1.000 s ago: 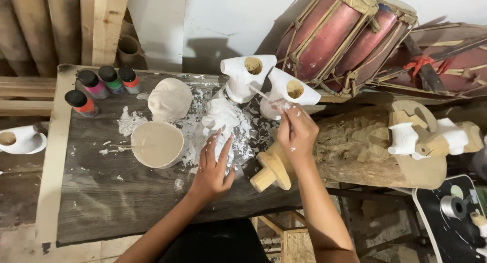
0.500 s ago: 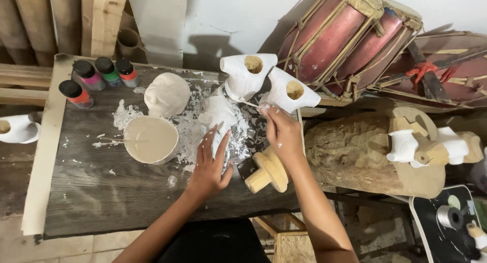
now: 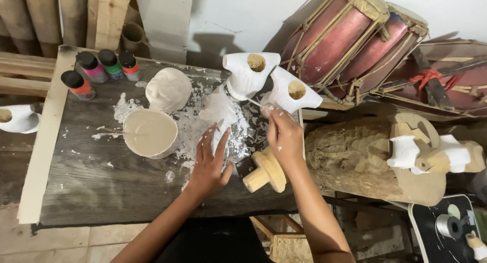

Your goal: Applying a white coating or plaster to toy molds using a small wooden stick

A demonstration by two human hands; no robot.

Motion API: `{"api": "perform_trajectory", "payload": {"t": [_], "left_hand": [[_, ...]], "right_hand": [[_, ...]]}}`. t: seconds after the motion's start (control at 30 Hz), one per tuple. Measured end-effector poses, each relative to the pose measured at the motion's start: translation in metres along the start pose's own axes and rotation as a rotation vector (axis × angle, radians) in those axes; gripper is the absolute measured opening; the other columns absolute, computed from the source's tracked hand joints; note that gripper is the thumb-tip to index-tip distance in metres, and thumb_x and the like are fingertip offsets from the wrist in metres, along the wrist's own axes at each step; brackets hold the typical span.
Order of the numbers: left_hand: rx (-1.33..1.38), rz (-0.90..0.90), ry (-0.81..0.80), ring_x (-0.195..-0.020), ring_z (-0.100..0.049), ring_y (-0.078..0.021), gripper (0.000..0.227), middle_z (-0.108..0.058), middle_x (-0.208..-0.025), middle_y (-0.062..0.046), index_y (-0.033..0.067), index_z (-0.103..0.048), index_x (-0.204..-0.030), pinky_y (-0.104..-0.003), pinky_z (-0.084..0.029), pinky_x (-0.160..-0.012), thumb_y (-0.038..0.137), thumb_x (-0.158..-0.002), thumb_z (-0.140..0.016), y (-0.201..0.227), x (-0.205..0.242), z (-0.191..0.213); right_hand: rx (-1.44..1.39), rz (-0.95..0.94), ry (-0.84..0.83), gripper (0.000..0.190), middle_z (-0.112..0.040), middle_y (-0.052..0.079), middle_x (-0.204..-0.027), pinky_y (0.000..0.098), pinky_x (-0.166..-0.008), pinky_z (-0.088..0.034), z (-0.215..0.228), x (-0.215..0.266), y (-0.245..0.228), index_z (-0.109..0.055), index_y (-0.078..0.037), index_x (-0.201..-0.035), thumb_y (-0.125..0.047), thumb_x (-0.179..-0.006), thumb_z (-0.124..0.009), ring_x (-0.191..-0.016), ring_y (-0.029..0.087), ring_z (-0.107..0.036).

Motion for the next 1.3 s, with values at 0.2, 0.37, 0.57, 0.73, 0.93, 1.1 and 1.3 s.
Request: {"api": "perform_trajectory", "payload": {"t": [0.2, 0.37, 0.57, 0.73, 0.93, 1.1, 1.3], "left_hand": [[-0.054, -0.008, 0.020, -0.139, -0.041, -0.0474, 0.077, -0.040, -0.146, -0.028, 0.0091, -0.042, -0.158, -0.055, -0.035, -0.116, 0.017, -0.086, -0.066, -0.005, 0.004, -0.001], [-0.019, -0.026, 0.000, -0.142, -0.038, -0.0485, 0.078, -0.038, -0.149, -0.029, 0.0094, -0.042, -0.158, -0.056, -0.033, -0.117, 0.016, -0.085, -0.066, -0.001, 0.001, 0.000], [-0.025, -0.047, 0.011, -0.141, -0.038, -0.0479, 0.075, -0.037, -0.151, -0.029, 0.0078, -0.042, -0.158, -0.056, -0.033, -0.117, 0.014, -0.086, -0.066, 0.000, -0.002, 0.002], [-0.014, -0.037, -0.006, -0.141, -0.038, -0.0490, 0.075, -0.037, -0.151, -0.030, 0.0081, -0.040, -0.159, -0.057, -0.033, -0.116, 0.014, -0.088, -0.064, -0.005, -0.004, 0.000], [0.007, -0.043, -0.028, -0.142, -0.035, -0.0476, 0.075, -0.035, -0.152, -0.028, 0.0093, -0.039, -0.159, -0.056, -0.032, -0.117, 0.013, -0.089, -0.064, -0.006, -0.007, -0.002], [0.016, -0.048, -0.038, -0.137, -0.039, -0.0484, 0.072, -0.038, -0.147, -0.029, 0.0081, -0.040, -0.159, -0.057, -0.033, -0.115, 0.014, -0.091, -0.064, 0.001, -0.010, 0.005], [0.003, -0.062, -0.022, -0.135, -0.042, -0.0464, 0.071, -0.042, -0.145, -0.029, 0.0075, -0.042, -0.157, -0.056, -0.035, -0.115, 0.015, -0.090, -0.065, 0.007, -0.015, 0.010]], "right_hand": [[-0.042, 0.003, 0.099, 0.012, -0.075, 0.013, -0.082, 0.0414, -0.073, -0.060, 0.020, -0.009, 0.004, -0.074, -0.004, -0.092, -0.001, -0.097, -0.064, -0.079, 0.036, -0.074], [-0.047, 0.083, 0.216, 0.009, -0.074, 0.019, -0.084, 0.0449, -0.071, -0.059, 0.057, -0.032, -0.029, -0.073, 0.003, -0.094, 0.007, -0.096, -0.064, -0.077, 0.041, -0.073], [0.013, 0.138, 0.297, 0.009, -0.072, 0.017, -0.081, 0.0423, -0.069, -0.060, 0.062, -0.043, -0.046, -0.072, 0.002, -0.088, 0.004, -0.096, -0.067, -0.075, 0.039, -0.073], [-0.009, 0.074, 0.301, 0.009, -0.071, 0.020, -0.079, 0.0442, -0.067, -0.058, 0.055, -0.014, -0.031, -0.072, 0.004, -0.087, 0.006, -0.095, -0.068, -0.073, 0.041, -0.071], [-0.023, 0.003, 0.291, 0.007, -0.070, 0.019, -0.076, 0.0443, -0.065, -0.058, 0.033, 0.013, -0.006, -0.072, 0.003, -0.087, 0.006, -0.093, -0.070, -0.071, 0.041, -0.071], [-0.027, -0.032, 0.255, 0.006, -0.071, 0.019, -0.077, 0.0442, -0.067, -0.058, 0.031, 0.006, -0.009, -0.072, 0.004, -0.089, 0.004, -0.094, -0.069, -0.073, 0.041, -0.071], [0.009, -0.014, 0.293, 0.004, -0.073, 0.019, -0.081, 0.0445, -0.068, -0.058, 0.053, -0.010, -0.014, -0.074, 0.002, -0.092, 0.003, -0.094, -0.071, -0.076, 0.042, -0.072]]}}
Point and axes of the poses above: each hand's wrist, its own x-axis away from the middle knuckle, its own z-axis out of the back of the hand, y = z × x, the point moved 10 cm from there along -x, towards the middle knuckle
